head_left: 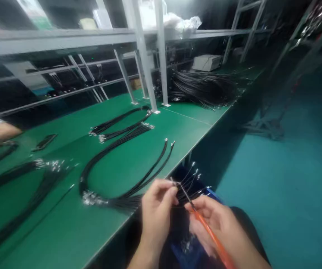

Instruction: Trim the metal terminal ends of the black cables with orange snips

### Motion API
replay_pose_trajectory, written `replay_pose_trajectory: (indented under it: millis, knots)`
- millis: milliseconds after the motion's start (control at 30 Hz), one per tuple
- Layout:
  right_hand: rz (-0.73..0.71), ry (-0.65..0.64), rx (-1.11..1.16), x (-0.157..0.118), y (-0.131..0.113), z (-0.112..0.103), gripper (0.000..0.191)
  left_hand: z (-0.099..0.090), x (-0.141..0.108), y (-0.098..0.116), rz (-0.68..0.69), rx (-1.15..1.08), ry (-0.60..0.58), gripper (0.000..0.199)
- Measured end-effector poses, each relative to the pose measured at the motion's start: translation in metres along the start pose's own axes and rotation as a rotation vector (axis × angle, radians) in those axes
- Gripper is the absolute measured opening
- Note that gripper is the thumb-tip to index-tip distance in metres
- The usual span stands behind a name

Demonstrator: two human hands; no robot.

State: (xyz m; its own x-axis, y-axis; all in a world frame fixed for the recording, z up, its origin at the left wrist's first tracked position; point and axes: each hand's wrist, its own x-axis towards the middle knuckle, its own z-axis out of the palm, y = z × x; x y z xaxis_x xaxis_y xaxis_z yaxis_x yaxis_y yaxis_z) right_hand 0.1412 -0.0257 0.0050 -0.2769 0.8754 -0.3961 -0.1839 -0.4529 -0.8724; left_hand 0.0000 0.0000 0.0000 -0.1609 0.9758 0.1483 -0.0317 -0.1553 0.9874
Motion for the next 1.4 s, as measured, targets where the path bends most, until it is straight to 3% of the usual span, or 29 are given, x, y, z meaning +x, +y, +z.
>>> replay_pose_trajectory:
  millis: [233,600,900,1033,1400]
  knots:
    - [-0.012,0.035,0.086,0.009,-0.001,0.01,0.029,0.005,-0.006,-0.004,0.038,0.071,-0.062,0.003]
    - [0.013,0.131,0.081,0.013,0.003,0.012,0.024,0.006,-0.005,-0.008,0.044,0.181,-0.054,0.003]
    - [-0.018,0.028,0.068,0.002,0.003,-0.003,0.031,0.007,-0.005,-0.01,0.041,0.201,-0.032,0.004]
    - [0.017,-0.034,0.007,-0.001,0.002,-0.005,0.02,0.009,-0.004,-0.014,0.074,0.259,0.018,0.004]
    - [0.047,0.074,-0.041,0.008,-0.001,0.003,0.015,0.015,-0.007,-0.008,0.153,0.306,0.005,0.008]
